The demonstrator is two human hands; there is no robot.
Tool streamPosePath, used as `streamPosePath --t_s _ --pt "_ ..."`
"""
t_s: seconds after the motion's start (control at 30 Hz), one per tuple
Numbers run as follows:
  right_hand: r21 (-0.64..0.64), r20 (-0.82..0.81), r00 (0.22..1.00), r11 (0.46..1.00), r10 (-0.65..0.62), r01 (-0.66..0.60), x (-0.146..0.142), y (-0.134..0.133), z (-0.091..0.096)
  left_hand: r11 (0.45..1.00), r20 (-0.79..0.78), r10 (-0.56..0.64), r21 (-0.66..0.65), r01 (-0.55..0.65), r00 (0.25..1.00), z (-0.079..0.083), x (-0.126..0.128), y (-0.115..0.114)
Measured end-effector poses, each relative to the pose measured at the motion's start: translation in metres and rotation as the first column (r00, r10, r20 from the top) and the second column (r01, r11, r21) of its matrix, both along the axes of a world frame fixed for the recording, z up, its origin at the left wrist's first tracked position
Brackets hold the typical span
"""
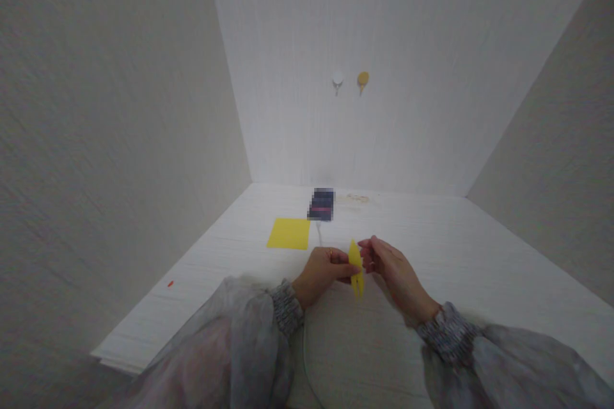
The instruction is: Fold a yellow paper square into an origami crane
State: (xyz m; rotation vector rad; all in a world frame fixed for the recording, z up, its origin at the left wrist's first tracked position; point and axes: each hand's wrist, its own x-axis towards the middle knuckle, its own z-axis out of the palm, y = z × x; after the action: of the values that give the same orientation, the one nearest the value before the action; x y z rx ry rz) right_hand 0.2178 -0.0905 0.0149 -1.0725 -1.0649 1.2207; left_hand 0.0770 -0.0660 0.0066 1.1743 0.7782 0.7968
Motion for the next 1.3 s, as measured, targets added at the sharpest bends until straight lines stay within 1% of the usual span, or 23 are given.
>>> streamPosePath --t_s 0.07,0.13,0.17,0.3,0.4,0.5,0.6,0.7,0.87,0.93,1.03,1.17,1.3 --pt "-0.038 -0.006 0.993 0.992 0.117 -0.117 -0.001 -0.001 -0.001 0.995 0.05 0.097 0.015 -0.098 0.994 0.002 0.0 0.002" --pt "-0.063 0.046 0.975 0.975 0.216 -0.213 -0.003 -0.002 -0.002 0.986 0.079 0.164 0.025 -0.166 0.983 0.003 -0.001 0.003" --pt "-0.072 0.075 0.967 0.968 0.244 -0.239 -0.003 -0.002 -0.002 0.982 0.087 0.183 0.027 -0.186 0.979 0.004 -0.001 0.004" --pt "-0.111 0.11 0.955 0.958 0.276 -0.264 -0.002 -0.002 -0.006 0.973 0.076 0.22 0.051 -0.224 0.973 0.003 0.0 0.004" --pt "-0.145 0.108 0.95 0.95 0.294 -0.278 0.001 0.0 -0.01 0.953 0.065 0.28 0.097 -0.286 0.958 0.003 0.0 0.005" --pt "-0.153 0.09 0.948 0.944 0.307 -0.291 0.001 0.001 -0.013 0.943 0.097 0.315 0.081 -0.323 0.944 0.004 -0.001 0.005" --pt "-0.148 0.073 0.956 0.951 0.284 -0.271 -0.001 0.0 -0.013 0.939 0.114 0.333 0.052 -0.34 0.936 0.005 -0.002 0.005" --pt "-0.148 0.073 0.958 0.952 0.279 -0.266 -0.002 -0.002 -0.009 0.941 0.133 0.317 0.077 -0.329 0.939 0.006 -0.002 0.005" --pt "-0.148 0.029 0.933 0.924 0.359 -0.352 -0.001 -0.004 -0.005 0.951 0.152 0.245 0.157 -0.268 0.958 0.006 -0.002 0.004" --pt "-0.15 0.046 0.924 0.917 0.379 -0.369 0.0 -0.003 -0.008 0.949 0.149 0.238 0.176 -0.263 0.96 0.007 -0.002 0.004" --pt "-0.146 0.091 0.921 0.92 0.378 -0.363 0.002 -0.001 -0.012 0.95 0.145 0.232 0.178 -0.256 0.962 0.008 -0.002 0.003" --pt "-0.143 0.116 0.919 0.922 0.378 -0.361 0.003 0.001 -0.015 0.948 0.141 0.252 0.165 -0.274 0.957 0.009 -0.002 0.004" --pt "-0.17 0.163 0.916 0.925 0.367 -0.34 0.002 0.003 -0.015 0.937 0.115 0.299 0.154 -0.314 0.947 0.008 -0.001 0.004"
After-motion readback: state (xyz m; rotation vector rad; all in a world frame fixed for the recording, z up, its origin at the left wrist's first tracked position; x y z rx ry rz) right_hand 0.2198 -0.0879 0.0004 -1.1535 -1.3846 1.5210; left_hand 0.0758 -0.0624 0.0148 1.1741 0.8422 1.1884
